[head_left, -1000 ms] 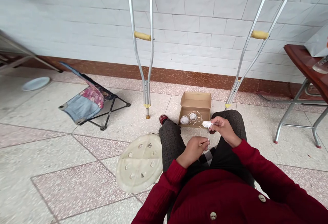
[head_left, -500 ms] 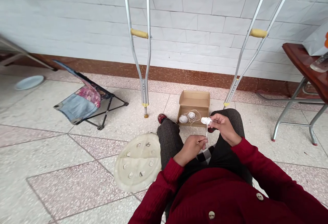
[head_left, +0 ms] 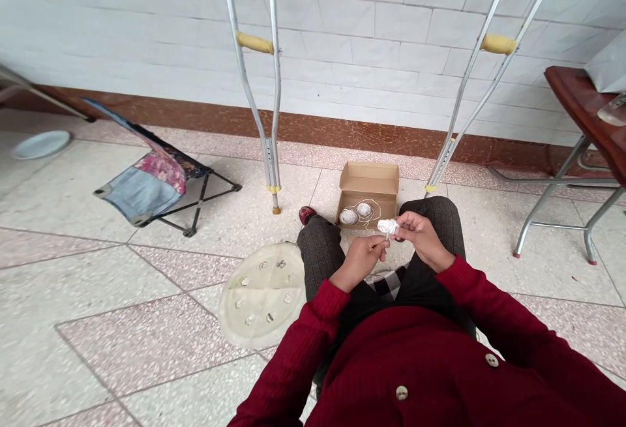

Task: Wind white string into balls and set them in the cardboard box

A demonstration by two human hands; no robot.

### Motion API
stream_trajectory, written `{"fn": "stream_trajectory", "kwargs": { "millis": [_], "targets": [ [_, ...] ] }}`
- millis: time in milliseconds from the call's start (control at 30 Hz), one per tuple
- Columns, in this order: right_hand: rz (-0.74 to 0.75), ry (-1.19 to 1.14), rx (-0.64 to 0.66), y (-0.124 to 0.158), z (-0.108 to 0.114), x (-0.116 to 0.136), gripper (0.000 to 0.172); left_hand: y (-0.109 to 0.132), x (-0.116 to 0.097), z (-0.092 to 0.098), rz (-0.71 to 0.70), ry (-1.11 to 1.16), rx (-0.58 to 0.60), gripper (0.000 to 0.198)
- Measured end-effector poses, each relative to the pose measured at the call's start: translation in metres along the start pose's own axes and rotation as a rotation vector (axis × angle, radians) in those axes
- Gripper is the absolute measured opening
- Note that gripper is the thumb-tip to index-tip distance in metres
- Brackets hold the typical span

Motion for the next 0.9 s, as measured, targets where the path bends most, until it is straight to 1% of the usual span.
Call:
{"fn": "stream_trajectory", "kwargs": {
  "millis": [67,100,167,200,267,333,367,400,467,567,633,733,833,900],
  "targets": [
    [0.031,0.105,-0.079,-0.011,0.007,-0.005,0.025,0.002,-0.005,-0.003,-0.053,-0.088,0.049,0.036],
    [0.046,0.186,-0.11,-0.014,0.009,-0.009,0.023,0.003,-0.008,0.0,-0.088,-0.145,0.061,0.035],
    [0.076,0.356,-0.137,-0.016,0.011,-0.018,0.02,0.003,-0.012,0.012,-0.16,-0.248,0.036,0.032],
    [0.08,0.412,-0.122,-0.015,0.01,-0.022,0.018,0.002,-0.013,0.02,-0.19,-0.284,0.003,0.029],
    [0.051,0.397,-0.01,-0.01,0.005,-0.027,0.017,-0.001,-0.012,0.035,-0.223,-0.32,-0.074,0.026],
    [-0.019,0.239,0.136,-0.002,-0.001,-0.025,0.02,-0.006,-0.009,0.042,-0.209,-0.304,-0.119,0.025],
    [-0.052,0.143,0.187,0.001,-0.004,-0.022,0.023,-0.008,-0.006,0.043,-0.183,-0.268,-0.132,0.026],
    [-0.075,0.055,0.215,0.003,-0.005,-0.018,0.025,-0.011,-0.003,0.041,-0.151,-0.212,-0.138,0.028],
    [-0.095,-0.059,0.224,0.007,-0.007,-0.008,0.031,-0.014,0.002,0.032,-0.088,-0.062,-0.139,0.029],
    [-0.114,-0.093,0.254,0.009,-0.01,-0.001,0.044,-0.016,0.007,0.017,-0.037,0.122,-0.119,0.027],
    [-0.13,-0.068,0.288,0.011,-0.012,-0.001,0.043,-0.015,0.011,0.012,-0.012,0.167,-0.113,0.027],
    [-0.141,-0.051,0.272,0.01,-0.015,-0.004,0.035,-0.01,0.017,0.011,0.031,0.155,-0.113,0.029],
    [-0.15,-0.071,0.161,0.005,-0.012,-0.007,0.035,-0.001,0.022,0.008,0.078,0.072,-0.086,0.034],
    [-0.159,-0.073,0.084,-0.001,-0.008,-0.011,0.036,0.007,0.022,0.003,0.09,-0.022,-0.015,0.037]
  ]
}}
Point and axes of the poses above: each hand's wrist, its own y-axis away from the middle knuckle, its own z-axis out of the back of the hand, x = y × z, the point moved 3 cm from there along -y, towards the middle knuckle, and after that the axes turned 8 degrees about -z, right-handed, at the moved point
